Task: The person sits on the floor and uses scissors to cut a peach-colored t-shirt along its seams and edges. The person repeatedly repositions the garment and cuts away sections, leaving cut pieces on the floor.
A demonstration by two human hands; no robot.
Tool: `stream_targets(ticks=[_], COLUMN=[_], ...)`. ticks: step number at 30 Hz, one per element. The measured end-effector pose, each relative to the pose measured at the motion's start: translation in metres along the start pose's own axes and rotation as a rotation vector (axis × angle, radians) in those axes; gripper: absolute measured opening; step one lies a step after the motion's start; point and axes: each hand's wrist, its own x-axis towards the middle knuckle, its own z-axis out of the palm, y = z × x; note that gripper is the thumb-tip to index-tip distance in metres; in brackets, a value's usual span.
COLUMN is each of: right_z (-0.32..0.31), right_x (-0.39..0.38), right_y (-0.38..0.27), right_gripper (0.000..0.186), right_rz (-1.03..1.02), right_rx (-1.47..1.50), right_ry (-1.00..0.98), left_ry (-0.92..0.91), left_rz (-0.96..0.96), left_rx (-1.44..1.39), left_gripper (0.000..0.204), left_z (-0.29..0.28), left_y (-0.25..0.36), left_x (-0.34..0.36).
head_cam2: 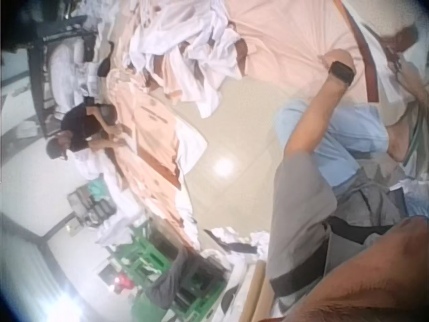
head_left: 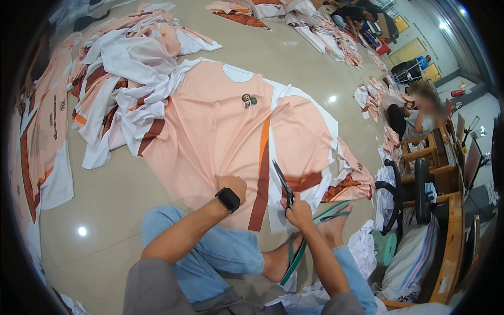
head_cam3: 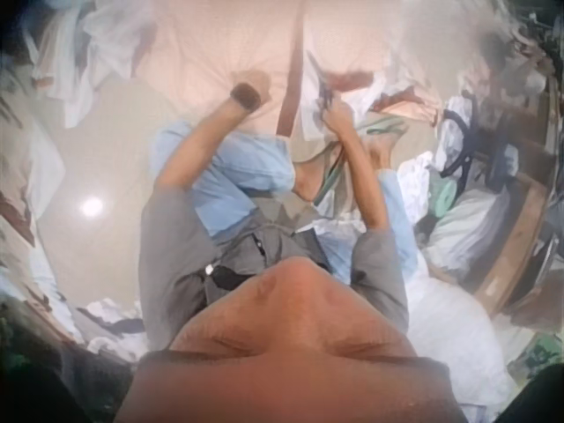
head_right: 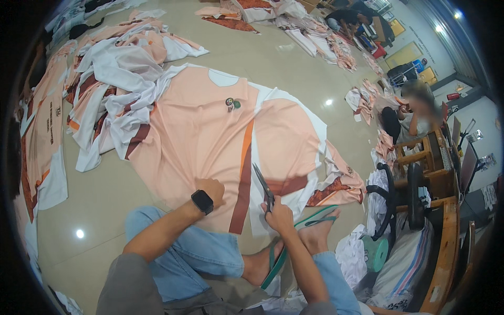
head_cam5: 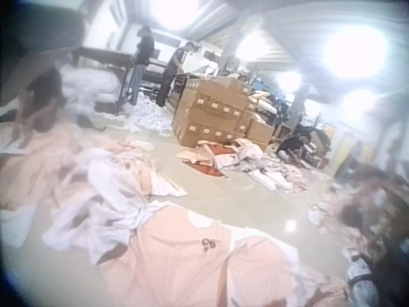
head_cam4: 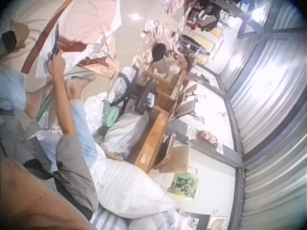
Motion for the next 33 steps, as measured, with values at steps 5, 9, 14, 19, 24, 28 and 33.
stream_targets(ticks=[5, 9, 14, 19, 24, 28, 33], right_z=[-0.023, -0.025, 0.011, 0.014, 0.011, 0.004, 0.023], right_x=[-0.036, -0.037, 0.029, 0.056, 0.037, 0.022, 0.002], right_y=[0.03, 0.039, 0.073, 0.1, 0.126, 0.106, 0.095], right_gripper=[0.05, 0.044, 0.042, 0.046, 0.048, 0.043, 0.042], right_rz=[0.09, 0.061, -0.126, 0.122, 0.18, 0.236, -0.049], right_rx=[0.139, 0.285, 0.419, 0.198, 0.169, 0.142, 0.304], right_ry=[0.076, 0.218, 0.309, 0.333, 0.369, 0.292, 0.442], left_ry=[0.055, 0.414, 0.645, 0.443, 0.219, 0.296, 0.41], left_rz=[0.185, 0.18, 0.12, -0.159, -0.367, -0.157, 0.231], left_rx=[-0.185, -0.399, -0.235, -0.326, -0.351, -0.335, -0.084], left_gripper=[0.06, 0.066, 0.1, 0.12, 0.125, 0.123, 0.131], left_z=[-0.013, -0.015, 0.002, 0.0, -0.006, 0.017, -0.003], left_y=[-0.006, -0.031, -0.065, -0.062, -0.049, -0.062, -0.002], left_x=[-0.004, 0.043, 0.067, 0.054, 0.052, 0.065, 0.034])
